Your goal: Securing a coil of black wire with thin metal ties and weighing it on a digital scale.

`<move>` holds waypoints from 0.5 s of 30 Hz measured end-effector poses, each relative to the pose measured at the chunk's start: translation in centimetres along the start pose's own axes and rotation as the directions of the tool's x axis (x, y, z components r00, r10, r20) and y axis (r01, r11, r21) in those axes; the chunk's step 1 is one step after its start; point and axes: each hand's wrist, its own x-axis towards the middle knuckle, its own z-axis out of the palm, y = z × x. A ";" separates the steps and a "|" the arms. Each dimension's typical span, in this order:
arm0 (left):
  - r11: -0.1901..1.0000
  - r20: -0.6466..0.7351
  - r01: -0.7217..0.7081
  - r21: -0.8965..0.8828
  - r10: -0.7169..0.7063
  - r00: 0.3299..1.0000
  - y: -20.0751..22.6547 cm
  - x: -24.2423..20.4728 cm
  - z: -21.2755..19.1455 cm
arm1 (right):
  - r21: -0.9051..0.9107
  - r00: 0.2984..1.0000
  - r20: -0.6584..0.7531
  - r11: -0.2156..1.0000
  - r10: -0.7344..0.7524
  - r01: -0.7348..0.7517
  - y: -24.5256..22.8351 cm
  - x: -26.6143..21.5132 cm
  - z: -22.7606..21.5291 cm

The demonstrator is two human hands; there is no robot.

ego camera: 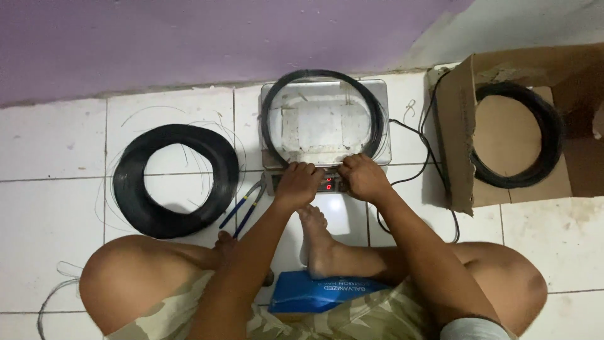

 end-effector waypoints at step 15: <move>0.974 -0.485 0.053 -0.221 -0.157 0.860 -0.8 -0.5 -7.3 | -0.007 0.860 -0.243 0.886 0.449 -0.464 -2.3 -2.6 0.8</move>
